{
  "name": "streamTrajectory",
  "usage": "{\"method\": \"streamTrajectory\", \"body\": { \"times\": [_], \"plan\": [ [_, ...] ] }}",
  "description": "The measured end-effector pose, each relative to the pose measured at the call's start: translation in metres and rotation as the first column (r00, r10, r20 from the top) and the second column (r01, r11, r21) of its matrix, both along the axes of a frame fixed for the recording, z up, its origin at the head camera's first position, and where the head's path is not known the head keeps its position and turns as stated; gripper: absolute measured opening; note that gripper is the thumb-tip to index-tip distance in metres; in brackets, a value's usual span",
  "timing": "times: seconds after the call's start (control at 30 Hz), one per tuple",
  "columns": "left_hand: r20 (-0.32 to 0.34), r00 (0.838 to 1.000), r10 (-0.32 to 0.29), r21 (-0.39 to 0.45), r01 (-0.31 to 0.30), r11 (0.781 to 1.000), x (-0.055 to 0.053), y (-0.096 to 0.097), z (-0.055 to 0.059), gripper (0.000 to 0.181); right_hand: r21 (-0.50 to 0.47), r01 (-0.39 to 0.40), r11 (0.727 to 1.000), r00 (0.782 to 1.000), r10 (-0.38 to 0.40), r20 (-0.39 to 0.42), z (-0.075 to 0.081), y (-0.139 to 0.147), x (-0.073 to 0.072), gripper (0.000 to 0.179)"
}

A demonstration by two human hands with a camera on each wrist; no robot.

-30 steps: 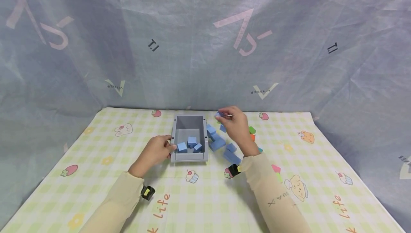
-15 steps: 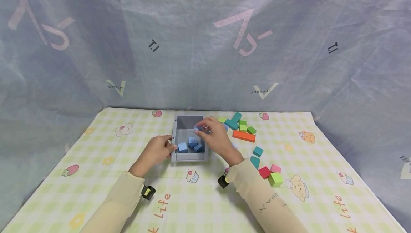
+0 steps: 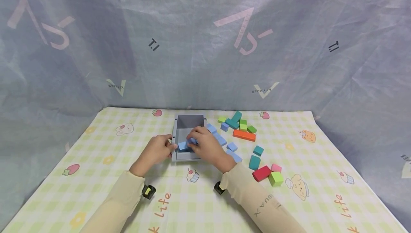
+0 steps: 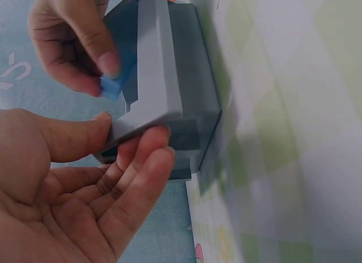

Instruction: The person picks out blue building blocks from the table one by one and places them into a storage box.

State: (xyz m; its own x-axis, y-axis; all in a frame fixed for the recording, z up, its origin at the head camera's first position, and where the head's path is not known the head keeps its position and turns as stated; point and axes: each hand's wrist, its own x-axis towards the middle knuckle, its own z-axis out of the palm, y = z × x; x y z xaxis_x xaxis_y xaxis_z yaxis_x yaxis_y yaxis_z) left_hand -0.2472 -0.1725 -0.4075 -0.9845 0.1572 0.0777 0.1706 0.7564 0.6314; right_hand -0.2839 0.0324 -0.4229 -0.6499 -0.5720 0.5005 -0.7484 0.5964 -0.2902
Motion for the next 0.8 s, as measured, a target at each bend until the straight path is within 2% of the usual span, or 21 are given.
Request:
{"method": "streamTrajectory", "body": {
  "times": [0.2, 0.53, 0.8],
  "plan": [
    [-0.006, 1.0, -0.003, -0.006, 0.003, 1.0, -0.0005, 0.0009, 0.0003, 0.047, 0.03, 0.002, 1.0, 1.0, -0.002, 0.003, -0.0022, 0.0003, 0.0009, 0.016],
    [-0.007, 1.0, 0.002, -0.024, -0.002, 1.0, -0.0004, 0.0011, -0.0019, 0.043, 0.063, -0.003, 0.998, 0.997, -0.002, 0.074, 0.0003, 0.0013, 0.0008, 0.016],
    [-0.008, 1.0, -0.003, -0.016, 0.002, 1.0, -0.0003, 0.0012, -0.0007, 0.044, 0.064, -0.006, 0.998, 0.996, 0.0, 0.093, 0.0012, 0.0025, -0.0014, 0.018]
  ]
}}
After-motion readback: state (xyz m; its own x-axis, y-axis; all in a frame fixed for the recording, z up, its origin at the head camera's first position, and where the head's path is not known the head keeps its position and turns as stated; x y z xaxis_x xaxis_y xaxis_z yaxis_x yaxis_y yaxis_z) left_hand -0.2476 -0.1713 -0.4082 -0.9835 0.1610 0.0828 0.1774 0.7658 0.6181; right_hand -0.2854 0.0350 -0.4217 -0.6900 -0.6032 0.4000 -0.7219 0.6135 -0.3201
